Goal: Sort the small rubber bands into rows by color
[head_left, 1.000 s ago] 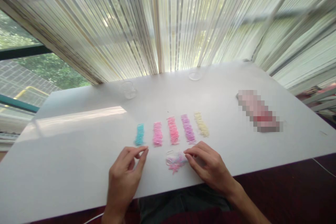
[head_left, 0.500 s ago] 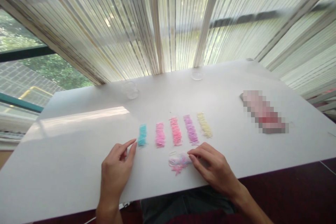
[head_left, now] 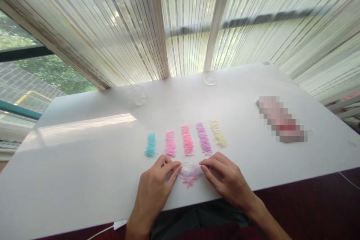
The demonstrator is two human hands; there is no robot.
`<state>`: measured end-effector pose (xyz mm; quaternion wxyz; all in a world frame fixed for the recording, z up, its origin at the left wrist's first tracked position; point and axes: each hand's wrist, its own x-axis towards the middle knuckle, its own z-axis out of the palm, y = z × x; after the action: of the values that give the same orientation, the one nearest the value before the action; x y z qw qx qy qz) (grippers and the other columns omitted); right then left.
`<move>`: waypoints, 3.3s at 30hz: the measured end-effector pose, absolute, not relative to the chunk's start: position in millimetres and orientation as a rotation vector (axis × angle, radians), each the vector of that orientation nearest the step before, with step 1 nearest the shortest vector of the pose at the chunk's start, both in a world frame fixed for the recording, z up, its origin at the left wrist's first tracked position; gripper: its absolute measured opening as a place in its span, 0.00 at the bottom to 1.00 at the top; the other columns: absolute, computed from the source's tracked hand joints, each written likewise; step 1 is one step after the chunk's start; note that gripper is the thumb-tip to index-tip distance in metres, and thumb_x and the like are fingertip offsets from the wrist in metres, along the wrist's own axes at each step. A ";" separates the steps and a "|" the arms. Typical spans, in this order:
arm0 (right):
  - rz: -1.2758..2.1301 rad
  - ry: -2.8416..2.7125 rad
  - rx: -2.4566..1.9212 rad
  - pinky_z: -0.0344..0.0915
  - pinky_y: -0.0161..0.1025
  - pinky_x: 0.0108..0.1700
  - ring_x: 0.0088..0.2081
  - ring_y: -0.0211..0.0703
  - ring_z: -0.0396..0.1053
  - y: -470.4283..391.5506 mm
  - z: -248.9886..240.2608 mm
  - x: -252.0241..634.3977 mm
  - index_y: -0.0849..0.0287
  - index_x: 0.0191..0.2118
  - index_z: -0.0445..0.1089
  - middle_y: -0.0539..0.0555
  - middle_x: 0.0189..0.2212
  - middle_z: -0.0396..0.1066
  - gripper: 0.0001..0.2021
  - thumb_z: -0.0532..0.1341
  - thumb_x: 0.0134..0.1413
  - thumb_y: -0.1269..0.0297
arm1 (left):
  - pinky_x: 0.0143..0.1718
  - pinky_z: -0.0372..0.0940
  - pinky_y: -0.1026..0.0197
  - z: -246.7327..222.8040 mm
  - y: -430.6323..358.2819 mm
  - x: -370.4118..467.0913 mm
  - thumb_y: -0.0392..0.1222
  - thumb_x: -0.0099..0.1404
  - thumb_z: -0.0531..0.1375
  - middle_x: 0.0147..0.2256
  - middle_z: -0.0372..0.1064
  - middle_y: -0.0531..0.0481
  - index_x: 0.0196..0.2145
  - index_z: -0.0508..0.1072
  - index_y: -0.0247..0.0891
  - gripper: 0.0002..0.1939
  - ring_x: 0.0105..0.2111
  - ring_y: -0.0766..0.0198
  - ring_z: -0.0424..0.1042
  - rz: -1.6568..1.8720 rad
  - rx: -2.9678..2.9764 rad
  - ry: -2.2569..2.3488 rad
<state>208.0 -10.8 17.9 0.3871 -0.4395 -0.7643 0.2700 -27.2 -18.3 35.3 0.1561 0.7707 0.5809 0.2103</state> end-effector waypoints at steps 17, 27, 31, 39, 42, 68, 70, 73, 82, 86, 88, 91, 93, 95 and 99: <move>0.664 -1.909 -1.122 0.73 0.41 0.39 0.36 0.45 0.74 -9.8 19.1 206.7 0.54 0.42 0.75 0.53 0.33 0.76 0.06 0.60 0.67 0.71 | 0.29 0.69 0.67 30.9 -18.8 -25.2 0.40 0.75 0.54 0.35 0.73 0.53 0.42 0.76 0.43 0.10 0.30 0.65 0.78 0.606 2.352 1.638; 0.659 -1.909 -1.109 0.73 0.41 0.39 0.36 0.45 0.74 -10.8 20.4 206.0 0.55 0.41 0.75 0.53 0.33 0.76 0.06 0.60 0.68 0.70 | 0.26 0.67 0.67 28.1 -15.6 -21.3 0.38 0.76 0.53 0.37 0.73 0.52 0.40 0.73 0.42 0.09 0.29 0.65 0.76 0.494 2.397 1.693; 0.628 -1.884 -1.080 0.75 0.42 0.39 0.37 0.45 0.74 -12.4 22.6 203.2 0.54 0.47 0.74 0.53 0.34 0.76 0.07 0.61 0.68 0.69 | 0.27 0.68 0.68 37.7 -19.1 -16.2 0.40 0.77 0.51 0.37 0.73 0.51 0.41 0.72 0.42 0.11 0.29 0.66 0.76 0.623 2.405 1.680; 0.598 -1.933 -1.020 0.75 0.40 0.40 0.37 0.44 0.75 -15.1 27.0 202.3 0.54 0.46 0.75 0.53 0.35 0.78 0.07 0.61 0.68 0.71 | 0.27 0.68 0.67 44.1 -25.8 12.9 0.40 0.79 0.47 0.35 0.71 0.50 0.41 0.72 0.42 0.14 0.28 0.66 0.75 0.694 2.414 1.500; 0.602 -1.962 -1.027 0.75 0.40 0.39 0.37 0.44 0.75 -15.2 23.2 210.6 0.54 0.46 0.75 0.53 0.35 0.78 0.07 0.61 0.68 0.72 | 0.27 0.68 0.66 43.1 -25.5 15.8 0.40 0.79 0.47 0.35 0.71 0.51 0.41 0.71 0.42 0.14 0.28 0.66 0.75 0.734 2.395 1.482; 0.361 -1.972 -1.158 0.74 0.41 0.40 0.37 0.45 0.72 -7.4 19.6 239.4 0.56 0.45 0.75 0.54 0.34 0.73 0.07 0.62 0.66 0.73 | 0.30 0.71 0.64 41.4 -23.2 2.1 0.41 0.74 0.55 0.37 0.73 0.51 0.46 0.77 0.44 0.11 0.31 0.63 0.79 0.564 2.217 1.645; 0.502 -2.039 -1.103 0.74 0.42 0.39 0.37 0.45 0.71 -12.9 22.1 225.0 0.56 0.46 0.75 0.54 0.34 0.73 0.07 0.61 0.67 0.72 | 0.30 0.71 0.64 41.8 -22.5 2.5 0.42 0.74 0.56 0.38 0.74 0.51 0.47 0.77 0.45 0.10 0.32 0.62 0.79 0.526 2.212 1.644; 0.599 -2.107 -1.093 0.74 0.44 0.39 0.38 0.47 0.71 -16.8 22.5 211.0 0.57 0.46 0.73 0.54 0.35 0.73 0.06 0.63 0.65 0.72 | 0.31 0.72 0.64 41.1 -25.1 1.4 0.42 0.74 0.56 0.39 0.74 0.51 0.48 0.76 0.45 0.10 0.33 0.62 0.79 0.497 2.198 1.646; 0.581 -2.099 -1.159 0.72 0.45 0.39 0.37 0.48 0.70 -19.8 15.6 207.1 0.58 0.41 0.71 0.53 0.34 0.73 0.06 0.62 0.64 0.76 | 0.30 0.72 0.62 32.2 -29.1 5.9 0.41 0.73 0.57 0.39 0.73 0.51 0.48 0.76 0.44 0.10 0.32 0.61 0.79 0.546 2.209 1.657; 0.577 -2.084 -1.174 0.72 0.45 0.39 0.37 0.48 0.70 -21.9 16.4 208.9 0.57 0.42 0.71 0.53 0.34 0.73 0.07 0.61 0.65 0.76 | 0.29 0.71 0.63 32.4 -27.7 7.3 0.40 0.73 0.58 0.38 0.73 0.52 0.46 0.76 0.45 0.08 0.31 0.62 0.79 0.560 2.201 1.661; 0.592 -2.057 -1.177 0.72 0.45 0.39 0.37 0.48 0.71 -22.7 17.4 209.3 0.57 0.42 0.72 0.53 0.34 0.73 0.06 0.61 0.65 0.76 | 0.30 0.71 0.63 33.0 -27.3 7.8 0.40 0.73 0.58 0.38 0.73 0.52 0.46 0.76 0.45 0.08 0.32 0.62 0.79 0.566 2.185 1.665; 0.615 -1.980 -1.179 0.73 0.43 0.40 0.38 0.46 0.72 -23.3 18.3 211.4 0.56 0.44 0.73 0.53 0.35 0.73 0.06 0.60 0.68 0.73 | 0.31 0.70 0.63 33.7 -27.3 8.7 0.40 0.73 0.57 0.38 0.73 0.53 0.44 0.76 0.44 0.07 0.32 0.63 0.79 0.572 2.156 1.679; 0.604 -1.933 -1.190 0.74 0.41 0.41 0.38 0.45 0.73 -22.8 18.3 216.4 0.55 0.44 0.74 0.53 0.36 0.74 0.06 0.60 0.69 0.71 | 0.31 0.70 0.63 34.4 -27.5 9.6 0.40 0.73 0.57 0.38 0.74 0.53 0.43 0.76 0.44 0.07 0.33 0.62 0.79 0.578 2.133 1.698; 0.563 -1.902 -1.223 0.74 0.40 0.42 0.39 0.44 0.74 -21.1 17.6 226.0 0.54 0.44 0.75 0.53 0.36 0.75 0.06 0.60 0.69 0.70 | 0.32 0.70 0.63 35.4 -27.6 11.1 0.40 0.73 0.57 0.39 0.74 0.53 0.44 0.76 0.45 0.07 0.34 0.62 0.79 0.574 2.113 1.728; 0.441 -1.831 -1.342 0.75 0.41 0.43 0.39 0.45 0.76 -14.1 14.7 254.4 0.53 0.43 0.76 0.53 0.36 0.76 0.05 0.62 0.68 0.66 | 0.30 0.69 0.64 36.6 -26.8 15.0 0.40 0.72 0.58 0.39 0.75 0.54 0.43 0.76 0.45 0.07 0.34 0.62 0.79 0.471 2.087 1.796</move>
<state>254.4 -14.1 14.7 0.4029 -0.5312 -0.7246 0.1745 15.0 -26.8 36.6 0.1734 0.7358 0.6333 0.1660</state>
